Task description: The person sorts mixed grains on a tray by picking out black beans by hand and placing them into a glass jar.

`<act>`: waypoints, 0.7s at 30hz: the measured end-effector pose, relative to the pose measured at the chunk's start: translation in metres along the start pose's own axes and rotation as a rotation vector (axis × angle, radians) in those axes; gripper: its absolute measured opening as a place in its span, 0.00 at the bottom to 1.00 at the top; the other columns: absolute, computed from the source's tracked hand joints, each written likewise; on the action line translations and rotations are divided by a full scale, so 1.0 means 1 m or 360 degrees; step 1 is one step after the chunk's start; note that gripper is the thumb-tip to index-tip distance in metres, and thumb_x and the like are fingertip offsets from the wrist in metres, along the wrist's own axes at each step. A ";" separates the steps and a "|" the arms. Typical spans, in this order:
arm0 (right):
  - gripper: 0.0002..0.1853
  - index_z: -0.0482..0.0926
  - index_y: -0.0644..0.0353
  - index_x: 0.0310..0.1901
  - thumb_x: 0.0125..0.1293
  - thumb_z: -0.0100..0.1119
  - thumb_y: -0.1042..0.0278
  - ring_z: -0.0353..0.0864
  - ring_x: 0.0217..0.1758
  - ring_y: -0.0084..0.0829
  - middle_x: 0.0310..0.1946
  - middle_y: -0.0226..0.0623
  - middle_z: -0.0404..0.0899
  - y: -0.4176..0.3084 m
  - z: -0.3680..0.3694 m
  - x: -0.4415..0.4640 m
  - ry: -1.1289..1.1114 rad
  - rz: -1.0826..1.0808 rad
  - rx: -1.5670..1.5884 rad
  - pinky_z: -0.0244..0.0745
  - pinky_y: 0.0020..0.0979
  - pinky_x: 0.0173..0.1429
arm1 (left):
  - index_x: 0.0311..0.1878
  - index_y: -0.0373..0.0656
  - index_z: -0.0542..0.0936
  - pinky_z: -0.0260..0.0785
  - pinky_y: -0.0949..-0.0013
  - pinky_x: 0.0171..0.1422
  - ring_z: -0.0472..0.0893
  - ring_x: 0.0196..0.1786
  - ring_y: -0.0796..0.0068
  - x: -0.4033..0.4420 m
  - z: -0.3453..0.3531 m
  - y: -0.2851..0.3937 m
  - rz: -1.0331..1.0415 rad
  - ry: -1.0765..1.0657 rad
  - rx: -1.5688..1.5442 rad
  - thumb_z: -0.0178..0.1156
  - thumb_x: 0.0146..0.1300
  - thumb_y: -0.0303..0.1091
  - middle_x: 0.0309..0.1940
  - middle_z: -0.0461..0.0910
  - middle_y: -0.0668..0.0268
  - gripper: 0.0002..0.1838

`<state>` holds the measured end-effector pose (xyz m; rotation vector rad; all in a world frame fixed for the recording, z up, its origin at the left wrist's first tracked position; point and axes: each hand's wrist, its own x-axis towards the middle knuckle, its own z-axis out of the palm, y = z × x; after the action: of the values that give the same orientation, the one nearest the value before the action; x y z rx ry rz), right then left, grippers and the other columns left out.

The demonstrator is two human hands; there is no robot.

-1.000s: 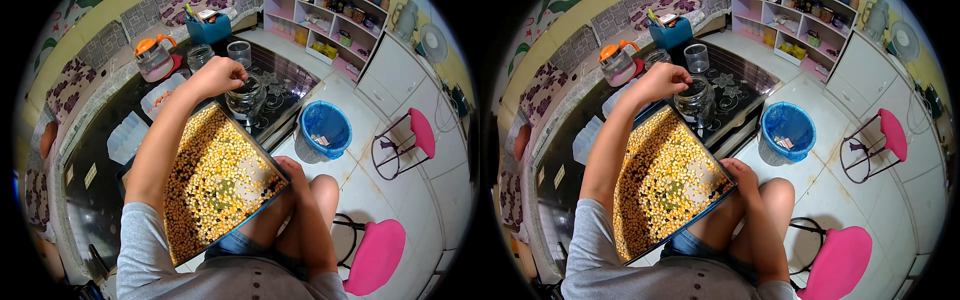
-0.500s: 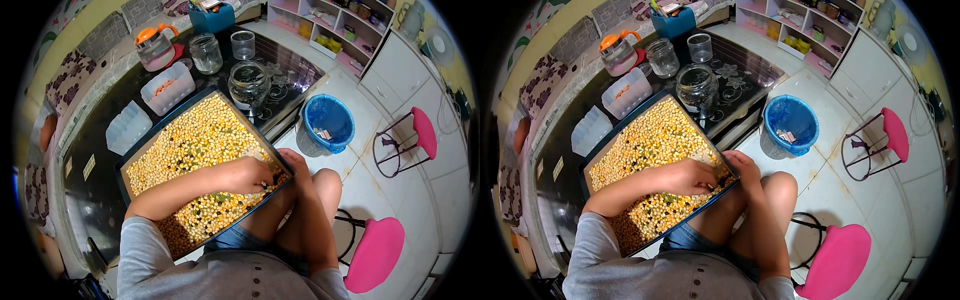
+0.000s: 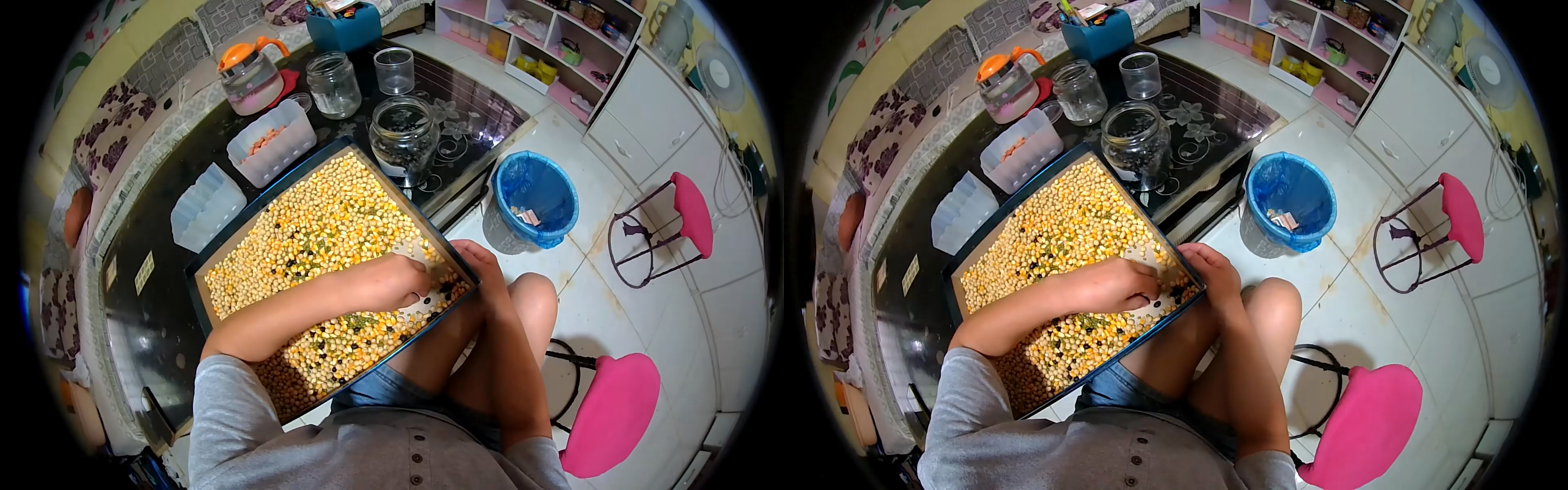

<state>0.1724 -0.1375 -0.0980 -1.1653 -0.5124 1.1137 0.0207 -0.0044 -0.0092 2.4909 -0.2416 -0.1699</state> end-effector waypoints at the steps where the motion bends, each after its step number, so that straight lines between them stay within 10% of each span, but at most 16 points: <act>1: 0.11 0.77 0.63 0.44 0.66 0.50 0.66 0.73 0.40 0.16 0.37 0.28 0.78 0.000 0.000 0.000 -0.0003 0.0003 0.0009 0.66 0.18 0.48 | 0.31 0.39 0.77 0.71 0.62 0.40 0.78 0.35 0.59 0.000 -0.001 0.000 -0.0030 -0.0024 0.0075 0.58 0.51 0.27 0.31 0.75 0.59 0.04; 21: 0.11 0.77 0.62 0.44 0.66 0.50 0.65 0.74 0.40 0.16 0.36 0.26 0.78 0.000 0.000 0.001 0.0023 0.0041 -0.0044 0.67 0.18 0.48 | 0.29 0.38 0.78 0.72 0.64 0.37 0.79 0.30 0.61 0.010 -0.033 0.017 -0.0038 0.0150 -0.0035 0.60 0.48 0.28 0.28 0.77 0.58 0.05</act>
<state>0.1730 -0.1362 -0.0980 -1.2059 -0.5044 1.1227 0.0342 -0.0005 0.0268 2.4731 -0.1701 -0.0639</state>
